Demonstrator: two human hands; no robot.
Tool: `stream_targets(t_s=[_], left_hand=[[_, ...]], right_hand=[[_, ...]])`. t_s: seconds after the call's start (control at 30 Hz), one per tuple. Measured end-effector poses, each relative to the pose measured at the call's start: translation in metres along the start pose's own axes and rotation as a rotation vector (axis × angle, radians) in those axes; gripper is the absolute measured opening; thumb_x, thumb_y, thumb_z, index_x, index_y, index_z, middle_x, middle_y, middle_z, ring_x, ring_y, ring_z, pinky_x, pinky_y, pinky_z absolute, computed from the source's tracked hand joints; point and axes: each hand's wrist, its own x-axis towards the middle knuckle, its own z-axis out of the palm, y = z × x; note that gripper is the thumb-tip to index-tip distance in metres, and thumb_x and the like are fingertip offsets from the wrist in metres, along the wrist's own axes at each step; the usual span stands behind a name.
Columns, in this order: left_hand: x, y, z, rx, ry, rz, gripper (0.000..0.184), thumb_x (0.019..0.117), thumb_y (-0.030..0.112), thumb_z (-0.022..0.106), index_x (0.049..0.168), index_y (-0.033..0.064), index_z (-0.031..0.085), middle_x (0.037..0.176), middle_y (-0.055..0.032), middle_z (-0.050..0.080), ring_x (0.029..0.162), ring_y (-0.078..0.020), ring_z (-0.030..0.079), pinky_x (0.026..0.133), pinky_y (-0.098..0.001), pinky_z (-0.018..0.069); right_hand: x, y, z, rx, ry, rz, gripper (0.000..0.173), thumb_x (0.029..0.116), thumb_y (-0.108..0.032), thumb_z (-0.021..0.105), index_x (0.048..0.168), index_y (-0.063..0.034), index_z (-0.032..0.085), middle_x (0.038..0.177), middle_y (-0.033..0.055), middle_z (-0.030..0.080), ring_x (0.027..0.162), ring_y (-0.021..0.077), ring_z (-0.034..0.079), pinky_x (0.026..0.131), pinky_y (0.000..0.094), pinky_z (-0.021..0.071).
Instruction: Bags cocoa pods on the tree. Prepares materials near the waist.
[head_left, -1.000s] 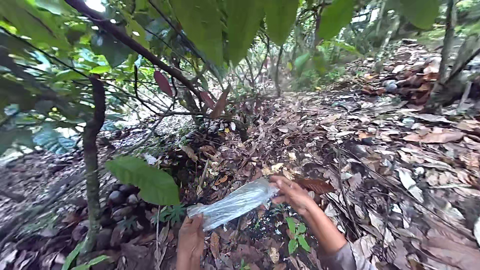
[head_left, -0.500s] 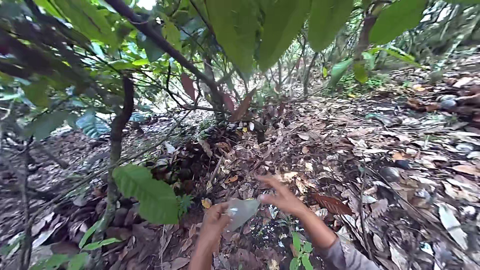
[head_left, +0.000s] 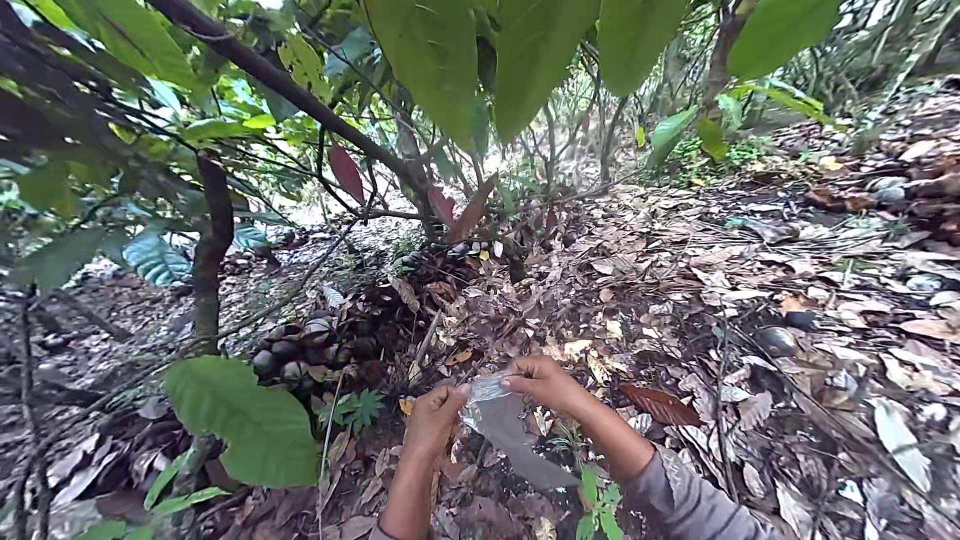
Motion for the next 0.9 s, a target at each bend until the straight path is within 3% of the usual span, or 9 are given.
stream_targets(t_s=[0.07, 0.13, 0.27, 0.37, 0.43, 0.57, 0.67, 0.8, 0.9], left_hand=[[0.001, -0.003, 0.004, -0.066, -0.008, 0.052, 0.002, 0.0927, 0.007, 0.067, 0.093, 0.0044, 0.068, 0.082, 0.0010, 0.068, 0.069, -0.0069, 0.063, 0.065, -0.0243, 0.0550], [0.000, -0.006, 0.010, -0.141, -0.010, 0.059, 0.013, 0.0873, -0.002, 0.069, 0.100, 0.0013, 0.067, 0.089, -0.0030, 0.071, 0.075, -0.0100, 0.067, 0.067, -0.0265, 0.0576], [0.000, -0.011, 0.020, -0.160, 0.055, -0.023, 0.003, 0.0938, 0.005, 0.068, 0.095, 0.0024, 0.069, 0.076, -0.0005, 0.069, 0.054, -0.0030, 0.057, 0.048, -0.0182, 0.0454], [0.002, -0.016, 0.024, -0.165, 0.025, -0.056, 0.013, 0.0989, 0.015, 0.064, 0.090, 0.0051, 0.066, 0.068, 0.0024, 0.063, 0.050, -0.0017, 0.051, 0.045, -0.0170, 0.0414], [0.002, -0.016, 0.028, -0.167, 0.003, -0.043, 0.019, 0.1009, 0.017, 0.062, 0.086, 0.0074, 0.064, 0.067, 0.0035, 0.061, 0.051, -0.0019, 0.051, 0.046, -0.0171, 0.0422], [0.003, -0.018, 0.035, -0.232, 0.003, 0.038, 0.017, 0.0954, 0.016, 0.064, 0.078, 0.0137, 0.064, 0.073, 0.0080, 0.061, 0.067, -0.0015, 0.057, 0.065, -0.0208, 0.0494], [-0.005, -0.022, 0.031, -0.539, -0.012, 0.063, 0.012, 0.0883, 0.018, 0.076, 0.086, 0.0104, 0.067, 0.097, -0.0049, 0.075, 0.088, -0.0115, 0.070, 0.081, -0.0297, 0.0594], [-0.015, -0.034, 0.028, -0.864, -0.137, 0.066, 0.026, 0.0763, 0.021, 0.090, 0.091, 0.0155, 0.069, 0.093, -0.0068, 0.075, 0.085, -0.0162, 0.073, 0.079, -0.0347, 0.0621], [-0.017, -0.040, 0.028, -0.857, -0.225, 0.057, 0.023, 0.0782, 0.018, 0.088, 0.093, 0.0179, 0.070, 0.089, -0.0039, 0.074, 0.082, -0.0134, 0.072, 0.077, -0.0328, 0.0616]], right_hand=[[0.000, -0.001, -0.005, -0.009, -0.032, -0.005, 0.021, 0.1003, -0.011, 0.060, 0.114, 0.0029, 0.069, 0.098, 0.0091, 0.071, 0.084, 0.0072, 0.066, 0.081, 0.0267, 0.0555], [-0.003, 0.002, -0.004, -0.046, -0.020, 0.005, 0.023, 0.1017, -0.014, 0.059, 0.115, 0.0009, 0.070, 0.094, 0.0089, 0.071, 0.079, 0.0081, 0.065, 0.077, 0.0278, 0.0548], [-0.009, 0.024, -0.004, -0.081, 0.048, -0.076, 0.037, 0.0972, -0.033, 0.067, 0.078, -0.0015, 0.062, 0.071, 0.0001, 0.054, 0.066, 0.0044, 0.049, 0.064, 0.0253, 0.0418], [-0.016, 0.020, -0.012, 0.135, -0.062, -0.112, 0.025, 0.0904, -0.018, 0.074, 0.107, 0.0003, 0.071, 0.112, 0.0082, 0.066, 0.098, 0.0107, 0.063, 0.086, 0.0287, 0.0545], [-0.017, 0.014, -0.015, 0.200, -0.179, -0.073, 0.037, 0.0899, -0.009, 0.072, 0.125, 0.0014, 0.066, 0.121, 0.0107, 0.068, 0.105, 0.0131, 0.066, 0.092, 0.0325, 0.0564], [-0.013, 0.013, -0.016, 0.073, -0.220, -0.010, 0.019, 0.0925, -0.020, 0.074, 0.093, -0.0008, 0.069, 0.079, -0.0018, 0.064, 0.070, -0.0004, 0.057, 0.069, 0.0203, 0.0485], [-0.015, 0.014, -0.015, 0.224, -0.193, 0.068, 0.021, 0.0927, -0.022, 0.073, 0.080, -0.0093, 0.060, 0.068, -0.0086, 0.055, 0.061, -0.0015, 0.053, 0.059, 0.0184, 0.0457], [-0.019, 0.022, 0.001, 0.719, -0.071, 0.028, 0.016, 0.0938, -0.014, 0.068, 0.078, -0.0140, 0.067, 0.083, -0.0050, 0.070, 0.079, 0.0028, 0.064, 0.078, 0.0238, 0.0544], [-0.019, 0.020, 0.006, 0.910, -0.114, -0.021, 0.017, 0.0918, -0.024, 0.074, 0.078, -0.0190, 0.067, 0.078, -0.0055, 0.069, 0.075, 0.0032, 0.066, 0.076, 0.0246, 0.0567]])
